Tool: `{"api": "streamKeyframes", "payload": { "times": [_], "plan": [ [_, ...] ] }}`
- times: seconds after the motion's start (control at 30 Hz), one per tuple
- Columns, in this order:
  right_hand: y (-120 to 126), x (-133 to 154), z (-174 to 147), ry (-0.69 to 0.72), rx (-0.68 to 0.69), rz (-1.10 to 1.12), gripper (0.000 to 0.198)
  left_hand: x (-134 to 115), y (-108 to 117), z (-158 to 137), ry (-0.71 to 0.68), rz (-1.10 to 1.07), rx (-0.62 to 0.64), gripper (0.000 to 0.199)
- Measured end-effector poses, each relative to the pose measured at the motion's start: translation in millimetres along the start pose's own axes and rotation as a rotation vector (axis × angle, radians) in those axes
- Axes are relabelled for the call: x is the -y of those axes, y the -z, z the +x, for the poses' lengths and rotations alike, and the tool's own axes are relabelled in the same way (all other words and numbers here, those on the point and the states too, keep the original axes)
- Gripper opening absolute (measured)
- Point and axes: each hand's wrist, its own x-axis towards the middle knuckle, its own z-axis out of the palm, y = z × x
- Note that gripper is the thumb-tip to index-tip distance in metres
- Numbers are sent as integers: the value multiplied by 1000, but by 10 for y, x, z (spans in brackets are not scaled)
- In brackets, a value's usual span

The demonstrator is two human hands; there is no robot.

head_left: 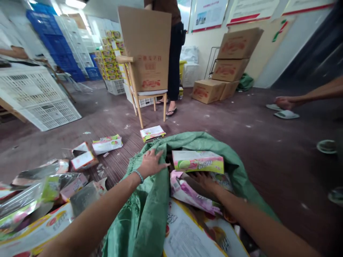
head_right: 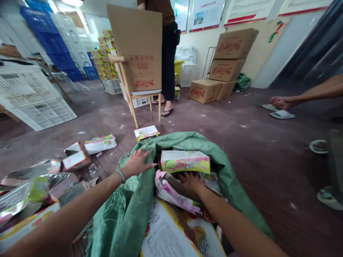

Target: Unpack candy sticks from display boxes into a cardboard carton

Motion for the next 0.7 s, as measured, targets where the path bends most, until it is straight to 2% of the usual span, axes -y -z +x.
{"api": "streamKeyframes", "payload": {
  "times": [0.07,0.13,0.2,0.3,0.33,0.4,0.43,0.47,0.5,0.57,0.63,0.7],
  "plan": [
    [77,86,-35,-29,106,-20,64,132,-174,21,98,-63,140,71],
    [295,201,-176,-13,129,0,70,252,-309,19,153,-151,166,58],
    [630,315,-388,35,74,2,65,394,-309,26,208,-214,83,46],
    [1159,393,-615,102,-180,-109,57,683,-20,83,249,-391,-134,37],
    [1284,379,-620,115,-293,-174,60,785,124,103,237,-499,-227,36],
    [1397,307,-503,84,-430,-301,87,956,416,109,191,-775,-399,32],
    [1383,268,-394,42,-407,-337,103,1010,544,85,168,-918,-459,30],
    [1330,243,-264,3,-342,-336,109,1038,650,42,149,-1035,-493,29],
    [1244,243,-126,-17,-265,-302,106,1038,728,-21,132,-1128,-513,28],
    [1011,335,135,-1,-161,-207,84,950,797,-183,75,-1221,-514,26],
    [743,518,326,30,-164,-191,66,767,756,-346,-55,-1201,-414,23],
    [479,684,441,39,-192,-282,56,538,640,-458,-245,-1108,-181,26]
  ]
}}
